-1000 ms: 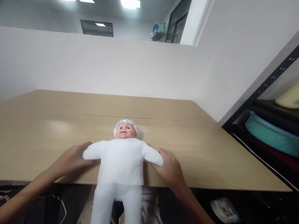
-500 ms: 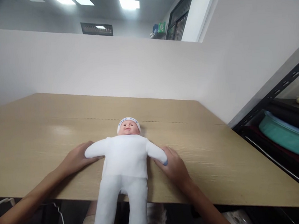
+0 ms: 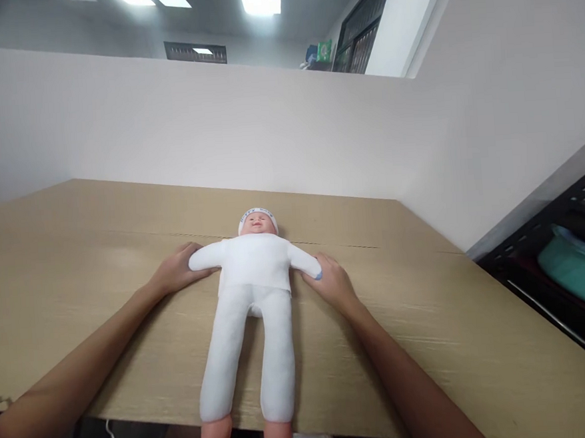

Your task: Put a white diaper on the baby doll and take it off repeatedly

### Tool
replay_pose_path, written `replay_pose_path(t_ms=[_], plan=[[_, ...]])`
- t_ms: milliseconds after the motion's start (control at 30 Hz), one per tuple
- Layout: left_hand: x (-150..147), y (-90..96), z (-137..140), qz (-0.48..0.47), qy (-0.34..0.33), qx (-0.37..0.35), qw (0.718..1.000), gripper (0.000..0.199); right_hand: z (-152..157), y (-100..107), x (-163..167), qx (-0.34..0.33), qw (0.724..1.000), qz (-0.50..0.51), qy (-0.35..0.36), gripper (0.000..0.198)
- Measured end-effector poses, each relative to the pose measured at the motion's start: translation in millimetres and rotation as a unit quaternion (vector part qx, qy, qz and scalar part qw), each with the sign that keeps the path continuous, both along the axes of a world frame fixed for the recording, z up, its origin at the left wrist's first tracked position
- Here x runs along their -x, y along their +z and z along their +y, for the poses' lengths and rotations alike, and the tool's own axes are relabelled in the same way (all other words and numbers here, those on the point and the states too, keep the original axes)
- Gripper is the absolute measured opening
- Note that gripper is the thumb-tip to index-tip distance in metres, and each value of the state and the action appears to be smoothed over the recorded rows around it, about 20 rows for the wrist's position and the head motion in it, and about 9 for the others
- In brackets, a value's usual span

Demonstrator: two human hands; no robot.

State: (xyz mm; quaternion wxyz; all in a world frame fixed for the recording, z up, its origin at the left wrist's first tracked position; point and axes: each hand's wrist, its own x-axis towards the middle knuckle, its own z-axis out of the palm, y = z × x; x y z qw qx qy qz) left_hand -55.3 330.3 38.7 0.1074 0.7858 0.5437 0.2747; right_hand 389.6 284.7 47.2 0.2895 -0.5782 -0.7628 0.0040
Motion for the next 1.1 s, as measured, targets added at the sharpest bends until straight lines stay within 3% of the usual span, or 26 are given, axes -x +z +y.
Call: replay_pose_path(t_ms=[167,367,500,667,900,1100], plan=[[-1,-13.4,41,0.033,0.013,-0.078,0.996,0.057,37,-9,-1,-0.035,0.999,-0.009,-0.009,0.021],[-9,-18.5,76,0.087,0.094,-0.14,0.982,0.059,78,-16,-5,-0.079,0.995,-0.037,-0.04,0.032],[-14,-20.0,104,0.078,0.117,-0.13,0.982,0.064,104,-16,-7,-0.09,0.994,-0.052,-0.036,0.043],[-15,-22.1,132,0.043,0.096,-0.092,0.99,0.07,134,-20,-14,-0.094,0.992,-0.067,-0.047,0.052],[-16,-19.5,136,0.021,0.103,-0.046,0.993,0.071,156,-22,-22,-0.09,0.994,-0.061,-0.027,0.057],[-7,-18.2,122,-0.006,0.082,-0.071,0.994,0.077,132,-21,-32,-0.137,0.99,-0.039,-0.019,0.067]])
